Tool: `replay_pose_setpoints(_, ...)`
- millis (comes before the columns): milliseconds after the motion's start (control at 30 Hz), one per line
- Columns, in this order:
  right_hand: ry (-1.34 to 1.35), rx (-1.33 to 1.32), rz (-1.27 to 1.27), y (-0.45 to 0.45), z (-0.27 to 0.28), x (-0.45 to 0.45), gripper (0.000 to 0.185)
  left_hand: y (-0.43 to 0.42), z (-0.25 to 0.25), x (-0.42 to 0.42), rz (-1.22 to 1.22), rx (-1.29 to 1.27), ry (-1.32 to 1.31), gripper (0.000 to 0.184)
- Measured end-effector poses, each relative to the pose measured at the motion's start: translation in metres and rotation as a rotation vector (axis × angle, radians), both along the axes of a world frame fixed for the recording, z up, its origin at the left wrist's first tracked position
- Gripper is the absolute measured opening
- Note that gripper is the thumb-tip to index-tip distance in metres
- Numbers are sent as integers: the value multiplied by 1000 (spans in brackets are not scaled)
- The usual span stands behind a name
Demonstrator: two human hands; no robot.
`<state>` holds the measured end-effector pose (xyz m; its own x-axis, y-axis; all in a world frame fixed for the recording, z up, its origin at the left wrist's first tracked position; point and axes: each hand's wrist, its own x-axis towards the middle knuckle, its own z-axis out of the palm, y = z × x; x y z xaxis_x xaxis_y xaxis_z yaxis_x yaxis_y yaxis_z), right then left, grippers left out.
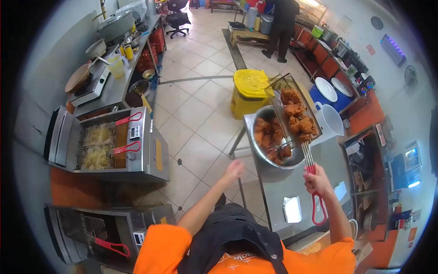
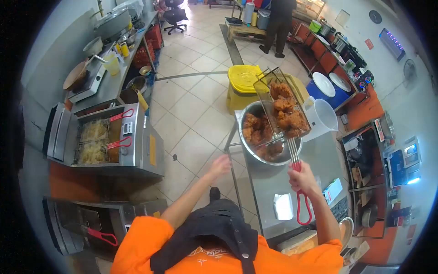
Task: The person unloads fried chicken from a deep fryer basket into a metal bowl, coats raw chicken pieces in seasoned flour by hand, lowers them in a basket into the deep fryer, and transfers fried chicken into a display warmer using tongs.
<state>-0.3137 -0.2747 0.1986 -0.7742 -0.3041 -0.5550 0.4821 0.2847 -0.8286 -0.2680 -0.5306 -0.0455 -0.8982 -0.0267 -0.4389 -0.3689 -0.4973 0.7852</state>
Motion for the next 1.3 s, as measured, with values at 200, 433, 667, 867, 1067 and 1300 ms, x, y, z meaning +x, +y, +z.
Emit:
replay_pose_setpoints(200,686,546,231,67,-130,17,11,50,29,-85,230,342,-69,61)
replay_pose_setpoints(433,697,661,172,61,-189,46,15,43,21,-99,198,270,-116,52)
replay_pose_setpoints(667,578,871,161,42,-224,60,31,42,16,-102,173,226,-118,52)
replay_pose_setpoints(867,635,939,114,37,-238,61,37,42,22,-96,119,198,-97,52)
replay_pose_setpoints(1067,648,951,49,37,-233,56,38,45,33,-91,117,200,-89,51)
replay_pose_setpoints(1300,695,972,-73,52,-235,44,31,46,22,-92,137,198,-93,51)
